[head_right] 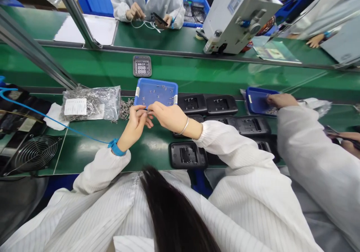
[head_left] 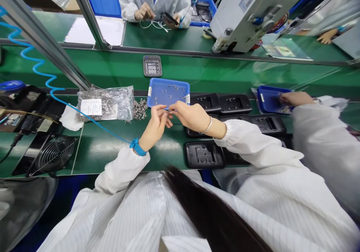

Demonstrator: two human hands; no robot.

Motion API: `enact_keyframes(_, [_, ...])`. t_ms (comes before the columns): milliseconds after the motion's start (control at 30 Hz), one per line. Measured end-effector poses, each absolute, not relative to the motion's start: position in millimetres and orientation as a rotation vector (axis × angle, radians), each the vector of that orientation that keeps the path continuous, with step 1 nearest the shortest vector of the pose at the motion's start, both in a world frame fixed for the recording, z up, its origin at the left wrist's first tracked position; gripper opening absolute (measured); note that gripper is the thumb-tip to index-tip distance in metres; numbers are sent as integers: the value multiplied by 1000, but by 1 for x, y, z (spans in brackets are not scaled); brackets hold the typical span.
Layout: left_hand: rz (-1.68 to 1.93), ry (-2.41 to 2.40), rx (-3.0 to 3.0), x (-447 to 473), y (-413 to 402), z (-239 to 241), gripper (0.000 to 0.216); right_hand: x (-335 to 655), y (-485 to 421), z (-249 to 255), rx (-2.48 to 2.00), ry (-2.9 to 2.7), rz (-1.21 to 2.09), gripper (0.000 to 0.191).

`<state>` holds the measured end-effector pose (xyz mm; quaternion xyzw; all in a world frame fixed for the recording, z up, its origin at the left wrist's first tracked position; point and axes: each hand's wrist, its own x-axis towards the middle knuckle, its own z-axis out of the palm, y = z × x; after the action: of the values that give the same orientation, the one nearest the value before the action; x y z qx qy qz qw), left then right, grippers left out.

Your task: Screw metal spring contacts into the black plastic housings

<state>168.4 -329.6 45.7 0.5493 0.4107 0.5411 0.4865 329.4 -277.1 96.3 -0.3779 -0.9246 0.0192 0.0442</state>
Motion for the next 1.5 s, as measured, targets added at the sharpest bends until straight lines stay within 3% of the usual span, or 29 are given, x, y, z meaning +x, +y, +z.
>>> enact_keyframes(467, [1271, 1122, 1389, 158, -332, 47, 22, 332, -282, 89, -1084, -2710, 173, 36])
enact_keyframes(833, [1158, 852, 956, 160, -341, 49, 53, 331, -282, 83, -1086, -2559, 176, 37])
enact_keyframes(1500, [1464, 972, 1057, 164, -341, 55, 41, 333, -284, 84, -998, -2629, 10, 39])
